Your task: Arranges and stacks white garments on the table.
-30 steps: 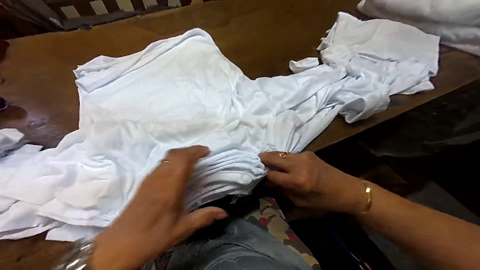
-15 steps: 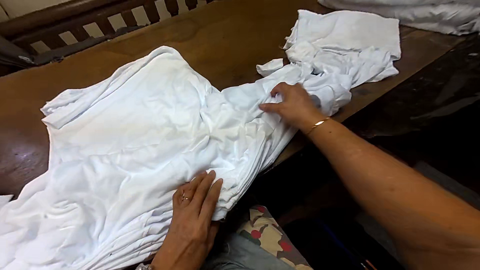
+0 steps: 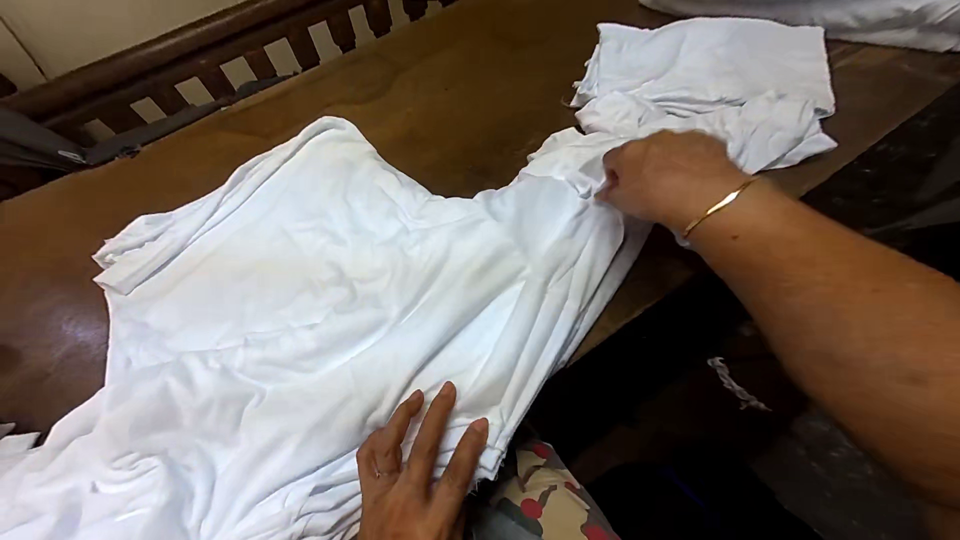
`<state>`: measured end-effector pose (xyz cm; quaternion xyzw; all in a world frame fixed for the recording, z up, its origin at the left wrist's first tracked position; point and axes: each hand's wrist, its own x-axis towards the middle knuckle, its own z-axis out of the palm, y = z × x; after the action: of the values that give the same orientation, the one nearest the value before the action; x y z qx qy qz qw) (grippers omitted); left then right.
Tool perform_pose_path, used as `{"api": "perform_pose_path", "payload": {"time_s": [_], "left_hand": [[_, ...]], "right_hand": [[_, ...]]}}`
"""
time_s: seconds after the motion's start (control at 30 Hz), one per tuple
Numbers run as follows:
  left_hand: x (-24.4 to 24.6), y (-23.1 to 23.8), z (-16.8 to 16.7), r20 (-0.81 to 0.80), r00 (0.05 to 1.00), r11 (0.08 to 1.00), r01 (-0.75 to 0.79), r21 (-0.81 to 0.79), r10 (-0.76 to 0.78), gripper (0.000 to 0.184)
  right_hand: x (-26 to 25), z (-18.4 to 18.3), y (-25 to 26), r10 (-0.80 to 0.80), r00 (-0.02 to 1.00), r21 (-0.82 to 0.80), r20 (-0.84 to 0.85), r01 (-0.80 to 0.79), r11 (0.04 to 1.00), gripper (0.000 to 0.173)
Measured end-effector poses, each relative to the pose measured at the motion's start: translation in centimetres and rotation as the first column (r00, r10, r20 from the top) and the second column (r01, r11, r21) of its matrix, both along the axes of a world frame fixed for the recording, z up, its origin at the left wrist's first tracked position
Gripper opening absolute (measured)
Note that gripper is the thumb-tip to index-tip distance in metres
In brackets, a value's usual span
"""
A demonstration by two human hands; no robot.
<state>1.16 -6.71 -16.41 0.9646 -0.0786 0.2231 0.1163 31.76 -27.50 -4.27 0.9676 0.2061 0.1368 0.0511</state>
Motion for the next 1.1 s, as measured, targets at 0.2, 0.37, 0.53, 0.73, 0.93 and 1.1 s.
{"api": "perform_pose_path", "payload": {"time_s": [0.2,0.37,0.53,0.73,0.93,1.1], "left_hand": [[0.5,-0.8,0.1,-0.004,1.0,0.998,-0.026,0.057,0.027,0.045],[0.2,-0.9,-0.3,0.008,0.999,0.998,-0.045,0.054,0.045,0.047],[0.0,-1.4,-0.2,-0.002,0.999,0.998,-0.049,-0.032,0.049,0.04],[0.2,-1.6,0.2,-0.078,0.996,0.996,-0.05,-0.069,0.045,0.042],[-0.1,-1.5,-0.2,-0.015,0.997,0.989,-0.071,-0.13,0.07,0.05],[-0.3,-1.1,-0.7,0.055,0.998,0.988,-0.022,-0.153,0.031,0.044]], "right_hand": [[4.3,0.8,8.6,0.407,0.912,0.403,-0.051,-0.354,0.844,0.032],[4.3,-2.9,17.8,0.403,0.84,0.428,-0.362,-0.234,0.873,0.044],[6.3,-5.3,20.4,0.37,0.863,0.341,-0.343,-0.253,0.905,0.03],[9.9,-7.7,20.4,0.17,0.948,0.34,-0.27,-0.071,0.938,0.03],[3.4,-4.3,18.5,0.498,0.865,0.479,-0.068,-0.409,0.777,0.048],[-9.2,-8.6,6.4,0.799,0.601,0.476,0.016,-0.707,0.523,0.071]]}}
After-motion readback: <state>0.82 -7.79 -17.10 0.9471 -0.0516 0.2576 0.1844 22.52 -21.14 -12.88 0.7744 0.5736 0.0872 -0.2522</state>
